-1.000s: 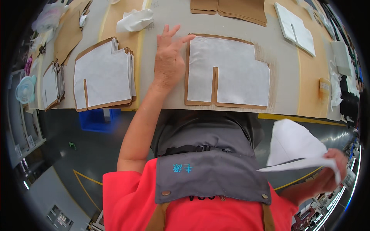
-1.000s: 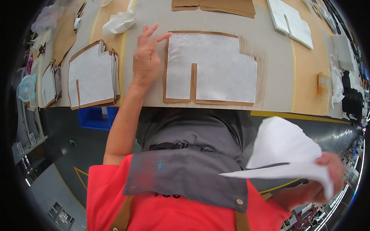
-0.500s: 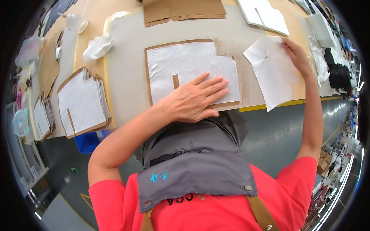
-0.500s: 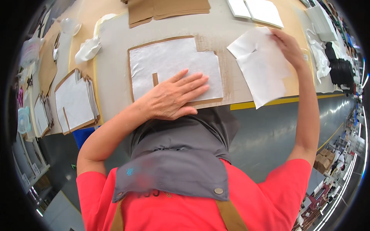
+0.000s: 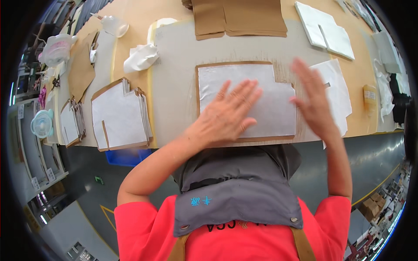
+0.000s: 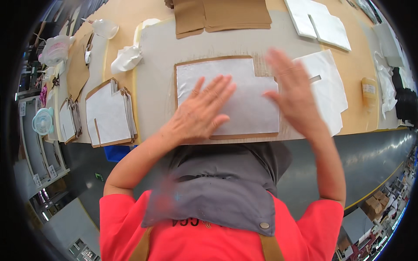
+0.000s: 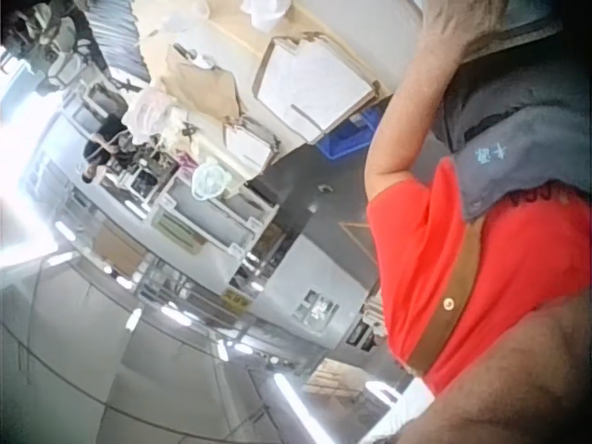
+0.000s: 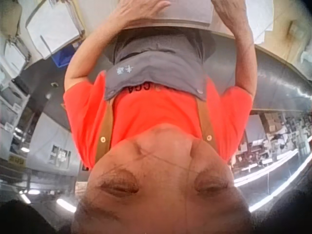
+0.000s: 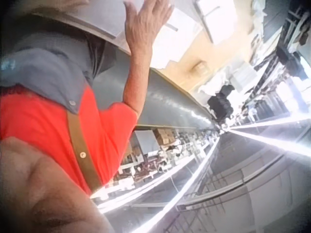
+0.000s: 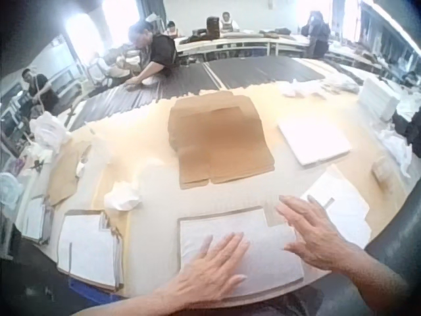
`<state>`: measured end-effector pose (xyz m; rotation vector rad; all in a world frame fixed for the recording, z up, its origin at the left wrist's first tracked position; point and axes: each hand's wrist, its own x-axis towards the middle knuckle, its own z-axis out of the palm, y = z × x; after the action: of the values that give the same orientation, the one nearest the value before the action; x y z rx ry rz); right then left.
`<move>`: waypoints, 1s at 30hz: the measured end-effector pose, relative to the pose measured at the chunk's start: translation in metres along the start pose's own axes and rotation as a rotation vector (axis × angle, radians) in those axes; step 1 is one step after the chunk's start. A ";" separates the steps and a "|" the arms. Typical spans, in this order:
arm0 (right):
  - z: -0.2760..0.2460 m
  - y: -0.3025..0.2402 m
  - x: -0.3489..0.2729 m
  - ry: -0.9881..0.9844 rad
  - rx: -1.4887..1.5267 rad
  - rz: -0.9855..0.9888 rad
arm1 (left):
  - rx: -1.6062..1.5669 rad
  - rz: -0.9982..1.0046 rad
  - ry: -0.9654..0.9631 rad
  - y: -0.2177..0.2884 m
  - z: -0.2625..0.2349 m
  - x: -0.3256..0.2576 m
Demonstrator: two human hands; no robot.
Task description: The person applies glue from a squeeze bottle onto brown cardboard pieces and then places white paper cutouts on top, pressing them down to adhere. The process is repeated for multiple units on a workbench in a factory setting.
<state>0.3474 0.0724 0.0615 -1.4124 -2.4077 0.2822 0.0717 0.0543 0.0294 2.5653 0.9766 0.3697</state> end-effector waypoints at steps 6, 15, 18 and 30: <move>0.075 -0.026 0.039 -0.130 -0.155 -0.108 | 0.227 -0.297 0.147 -0.051 0.019 0.015; 0.044 0.012 0.066 0.020 0.109 0.084 | 0.305 -0.383 0.190 -0.045 0.004 -0.017; 0.046 0.009 0.075 -0.026 0.072 -0.076 | 0.250 -0.226 0.038 -0.016 0.017 -0.026; 0.035 0.026 0.104 -0.344 0.454 0.265 | -0.063 -0.465 0.459 -0.028 0.019 -0.071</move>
<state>0.3078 0.1762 0.0397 -1.5495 -2.1882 1.1413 0.0105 0.0211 -0.0074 2.1409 1.6437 0.8524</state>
